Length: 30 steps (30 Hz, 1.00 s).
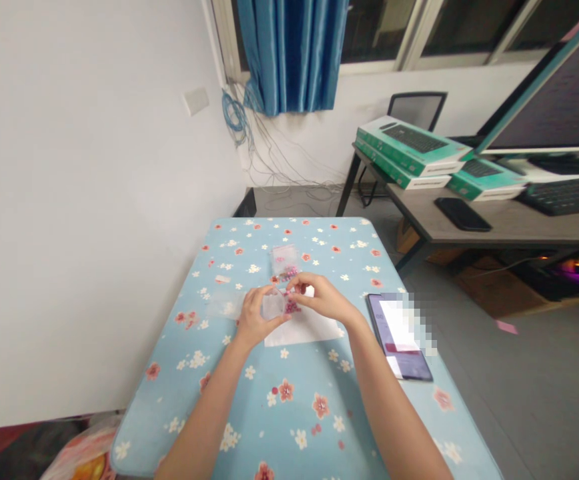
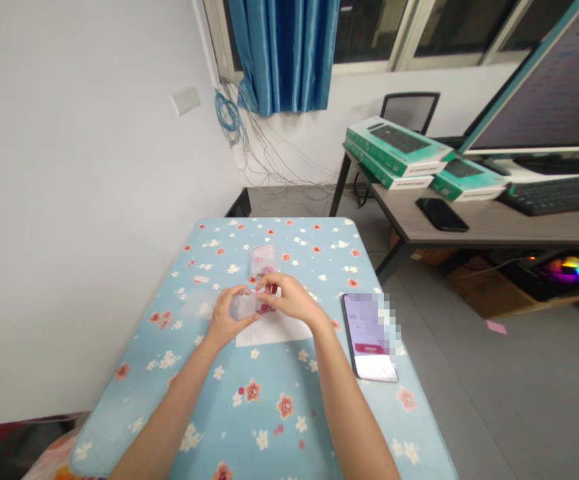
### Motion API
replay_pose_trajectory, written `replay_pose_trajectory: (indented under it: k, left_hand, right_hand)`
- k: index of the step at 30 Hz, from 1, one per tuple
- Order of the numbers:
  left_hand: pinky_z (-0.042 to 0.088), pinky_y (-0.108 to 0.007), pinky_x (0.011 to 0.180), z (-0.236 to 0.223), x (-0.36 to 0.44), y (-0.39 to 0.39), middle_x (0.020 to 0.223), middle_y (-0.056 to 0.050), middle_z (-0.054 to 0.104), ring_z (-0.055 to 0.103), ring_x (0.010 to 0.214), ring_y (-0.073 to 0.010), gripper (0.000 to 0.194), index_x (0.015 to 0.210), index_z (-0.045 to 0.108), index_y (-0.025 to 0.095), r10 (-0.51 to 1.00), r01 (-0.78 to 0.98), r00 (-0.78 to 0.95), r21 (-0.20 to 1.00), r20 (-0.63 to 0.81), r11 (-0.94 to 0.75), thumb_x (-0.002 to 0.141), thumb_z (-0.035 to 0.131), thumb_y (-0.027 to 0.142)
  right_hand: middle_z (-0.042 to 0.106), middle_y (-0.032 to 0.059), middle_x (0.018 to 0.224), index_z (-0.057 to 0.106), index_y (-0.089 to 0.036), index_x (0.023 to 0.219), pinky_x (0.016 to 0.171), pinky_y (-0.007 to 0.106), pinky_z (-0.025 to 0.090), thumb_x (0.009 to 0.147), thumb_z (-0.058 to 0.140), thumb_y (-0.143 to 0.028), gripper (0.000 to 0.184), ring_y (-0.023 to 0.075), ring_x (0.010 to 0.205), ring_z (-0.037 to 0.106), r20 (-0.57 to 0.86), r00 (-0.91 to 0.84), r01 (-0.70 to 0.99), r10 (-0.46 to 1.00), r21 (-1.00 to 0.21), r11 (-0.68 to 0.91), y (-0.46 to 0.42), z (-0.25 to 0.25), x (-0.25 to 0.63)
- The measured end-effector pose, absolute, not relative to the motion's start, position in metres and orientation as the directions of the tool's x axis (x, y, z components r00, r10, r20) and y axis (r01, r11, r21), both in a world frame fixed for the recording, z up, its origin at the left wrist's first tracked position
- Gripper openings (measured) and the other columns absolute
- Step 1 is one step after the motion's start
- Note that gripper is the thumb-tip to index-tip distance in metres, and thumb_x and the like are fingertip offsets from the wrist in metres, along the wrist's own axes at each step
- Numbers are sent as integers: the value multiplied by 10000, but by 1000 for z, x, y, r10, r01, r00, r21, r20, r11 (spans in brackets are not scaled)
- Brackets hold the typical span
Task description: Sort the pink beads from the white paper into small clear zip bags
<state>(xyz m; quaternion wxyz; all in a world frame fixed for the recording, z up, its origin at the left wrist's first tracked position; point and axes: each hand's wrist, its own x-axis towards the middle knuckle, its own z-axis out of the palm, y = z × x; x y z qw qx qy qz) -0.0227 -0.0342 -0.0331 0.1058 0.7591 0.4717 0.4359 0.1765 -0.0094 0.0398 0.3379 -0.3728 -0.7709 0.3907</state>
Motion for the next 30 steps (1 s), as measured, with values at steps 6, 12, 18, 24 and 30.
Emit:
replay_pose_trajectory:
  k: [6, 12, 18, 24, 30]
  left_hand:
    - [491, -365, 815, -35, -23, -33, 1024, -65, 635, 600, 919, -222, 598, 1144, 503, 215, 800, 646, 170, 548, 576, -531, 655, 758, 445]
    - [491, -363, 813, -33, -22, -34, 994, -56, 637, 603, 905, -218, 582, 1132, 507, 220, 808, 644, 162, 559, 567, -521, 652, 763, 428]
    - [489, -377, 827, -31, -22, -35, 963, -54, 636, 605, 910, -218, 588, 1132, 500, 215, 818, 612, 153, 597, 555, -519, 650, 771, 417]
    - [488, -380, 833, -34, -22, -34, 976, -66, 635, 604, 915, -221, 588, 1133, 510, 212, 823, 593, 127, 623, 554, -510, 650, 770, 424]
    - [489, -384, 827, -35, -23, -34, 980, -76, 633, 602, 910, -223, 590, 1138, 506, 202, 816, 591, 135, 615, 563, -522, 657, 767, 422]
  right_hand:
    - [594, 6, 772, 632, -182, 859, 674, 253, 416, 832, 599, -268, 95, 129, 696, 516, 241, -531, 306, 812, -839, 450, -11, 38, 165]
    - [613, 15, 801, 635, -183, 879, 686, 253, 421, 834, 594, -281, 116, 133, 711, 529, 204, -527, 330, 825, -845, 420, -11, 38, 168]
    - [620, 10, 752, 646, -182, 846, 649, 237, 399, 809, 564, -198, 91, 127, 677, 535, 95, -502, 490, 860, -788, 374, -7, 36, 184]
    - [620, 9, 704, 672, -164, 814, 587, 222, 341, 708, 631, -151, 115, 124, 629, 539, -92, -480, 714, 872, -618, 328, -3, 21, 190]
    - [650, 23, 737, 680, -182, 805, 572, 226, 318, 709, 653, -237, 114, 132, 638, 541, -155, -505, 771, 849, -524, 362, -1, 10, 186]
